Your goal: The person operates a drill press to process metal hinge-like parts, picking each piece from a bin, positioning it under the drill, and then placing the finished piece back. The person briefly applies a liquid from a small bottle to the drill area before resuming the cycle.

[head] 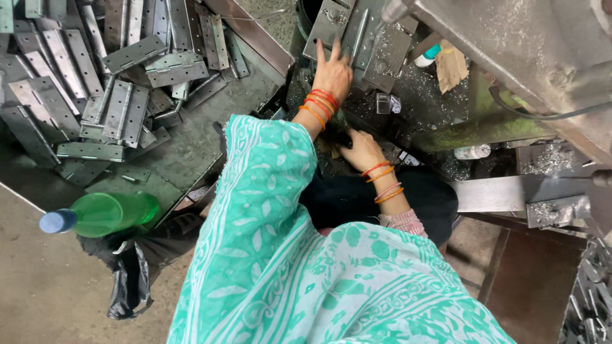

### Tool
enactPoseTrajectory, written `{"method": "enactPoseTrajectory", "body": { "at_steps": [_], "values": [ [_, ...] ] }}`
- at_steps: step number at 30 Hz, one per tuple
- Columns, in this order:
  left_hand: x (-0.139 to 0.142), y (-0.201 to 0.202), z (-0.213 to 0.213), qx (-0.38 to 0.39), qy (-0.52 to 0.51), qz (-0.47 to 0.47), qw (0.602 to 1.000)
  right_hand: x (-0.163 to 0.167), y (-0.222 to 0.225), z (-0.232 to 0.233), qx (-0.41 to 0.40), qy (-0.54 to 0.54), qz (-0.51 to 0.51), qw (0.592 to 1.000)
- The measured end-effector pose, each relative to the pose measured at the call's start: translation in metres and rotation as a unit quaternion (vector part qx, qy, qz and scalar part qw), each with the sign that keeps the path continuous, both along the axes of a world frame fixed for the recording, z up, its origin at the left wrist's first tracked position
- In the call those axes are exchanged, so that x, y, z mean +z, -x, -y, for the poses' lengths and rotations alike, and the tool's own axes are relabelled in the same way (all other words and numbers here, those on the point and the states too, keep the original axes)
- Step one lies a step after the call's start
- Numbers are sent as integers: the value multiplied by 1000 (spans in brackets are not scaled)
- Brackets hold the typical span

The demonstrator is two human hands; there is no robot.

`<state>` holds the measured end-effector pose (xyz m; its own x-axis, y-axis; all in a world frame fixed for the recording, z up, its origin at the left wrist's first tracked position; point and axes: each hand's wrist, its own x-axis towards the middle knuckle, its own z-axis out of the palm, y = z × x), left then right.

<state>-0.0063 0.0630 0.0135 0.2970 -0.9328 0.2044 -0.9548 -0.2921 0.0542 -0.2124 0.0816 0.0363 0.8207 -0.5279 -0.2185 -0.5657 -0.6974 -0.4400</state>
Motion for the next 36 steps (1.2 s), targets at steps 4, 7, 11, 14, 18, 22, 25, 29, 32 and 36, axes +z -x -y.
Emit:
{"method": "enactPoseTrajectory", "body": {
  "at_steps": [4,7,11,14,18,22,25,29,32,36],
  "values": [
    [0,19,-42,-22,-48,-27,998,12,-5,-8,-22,-22,-17,999],
    [-8,19,-45,-12,50,41,998,7,-2,-7,-21,-2,-7,1000],
    [-14,8,-34,6,105,85,991,-4,4,-3,-12,37,39,998],
    [-2,3,-34,-16,152,45,987,-4,7,-2,-27,8,40,999],
    [30,0,-50,-59,255,-61,963,9,9,7,-11,-18,142,990],
    [49,-10,-64,-39,328,-215,919,14,3,31,-176,-65,280,942],
    [50,-15,-52,-15,353,-397,847,8,-2,59,-209,-161,403,876],
    [43,-11,-20,-81,364,-666,646,4,-2,92,-206,-249,488,811],
    [37,-16,-9,-42,360,-586,725,9,-5,103,-228,-165,526,803],
    [37,-26,-13,85,252,-60,962,14,-26,88,-91,212,352,907]
  ]
}}
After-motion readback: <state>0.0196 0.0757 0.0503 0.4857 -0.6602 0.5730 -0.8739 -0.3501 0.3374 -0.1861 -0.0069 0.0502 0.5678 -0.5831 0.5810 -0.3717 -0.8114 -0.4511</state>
